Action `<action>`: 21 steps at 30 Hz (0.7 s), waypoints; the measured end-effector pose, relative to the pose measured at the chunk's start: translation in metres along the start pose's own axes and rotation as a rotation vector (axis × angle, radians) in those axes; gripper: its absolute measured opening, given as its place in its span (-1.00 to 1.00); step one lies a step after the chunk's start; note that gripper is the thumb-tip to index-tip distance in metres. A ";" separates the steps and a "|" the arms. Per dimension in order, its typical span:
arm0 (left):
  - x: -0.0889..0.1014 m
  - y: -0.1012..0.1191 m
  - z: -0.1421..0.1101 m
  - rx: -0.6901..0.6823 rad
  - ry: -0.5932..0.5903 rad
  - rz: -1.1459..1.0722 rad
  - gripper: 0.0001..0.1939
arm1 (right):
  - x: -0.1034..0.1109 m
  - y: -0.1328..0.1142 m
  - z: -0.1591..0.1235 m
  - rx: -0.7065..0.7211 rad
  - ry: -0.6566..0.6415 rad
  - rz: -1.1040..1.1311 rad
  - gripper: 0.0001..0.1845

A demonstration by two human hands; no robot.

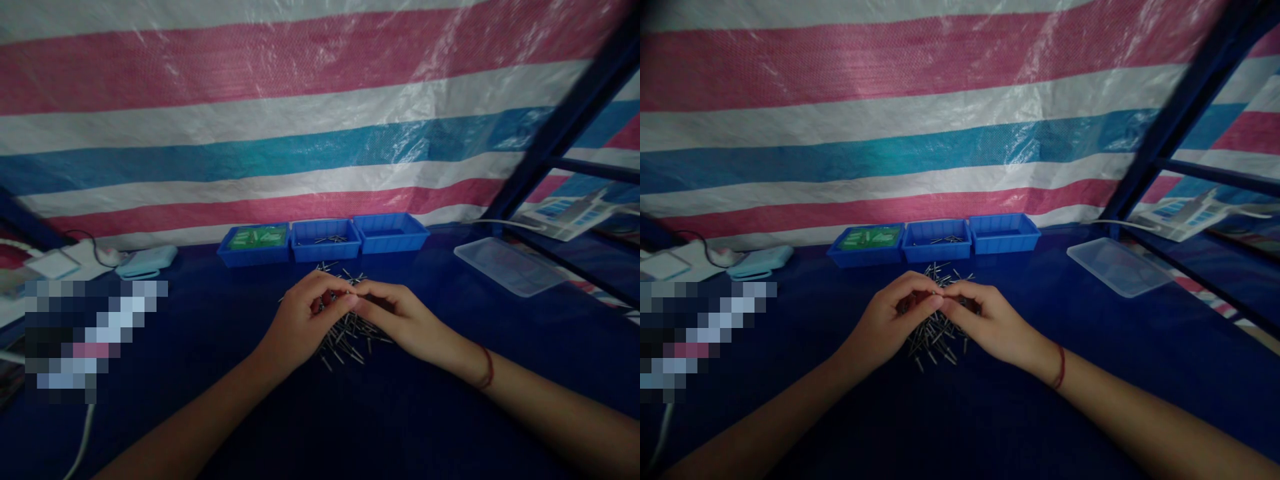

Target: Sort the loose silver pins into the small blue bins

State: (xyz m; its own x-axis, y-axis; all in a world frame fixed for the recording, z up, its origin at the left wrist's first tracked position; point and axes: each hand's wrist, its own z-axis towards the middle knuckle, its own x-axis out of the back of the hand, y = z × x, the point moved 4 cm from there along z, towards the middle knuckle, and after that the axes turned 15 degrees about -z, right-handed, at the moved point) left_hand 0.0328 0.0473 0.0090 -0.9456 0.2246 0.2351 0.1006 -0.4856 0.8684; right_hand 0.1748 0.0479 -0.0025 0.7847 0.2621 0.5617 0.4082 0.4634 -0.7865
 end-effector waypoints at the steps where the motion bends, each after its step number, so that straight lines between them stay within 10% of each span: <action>1: 0.000 0.001 0.000 0.001 0.006 -0.006 -0.91 | -0.001 0.000 0.000 -0.027 -0.023 0.048 -0.80; 21: 0.003 -0.018 -0.001 0.122 0.023 0.021 -0.86 | 0.004 0.008 0.000 -0.134 0.120 0.372 -0.87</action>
State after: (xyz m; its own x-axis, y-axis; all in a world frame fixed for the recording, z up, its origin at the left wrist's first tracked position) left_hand 0.0283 0.0559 -0.0066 -0.9496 0.1959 0.2447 0.1556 -0.3832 0.9105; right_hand 0.1812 0.0524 -0.0065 0.9358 0.2866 0.2053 0.1375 0.2394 -0.9611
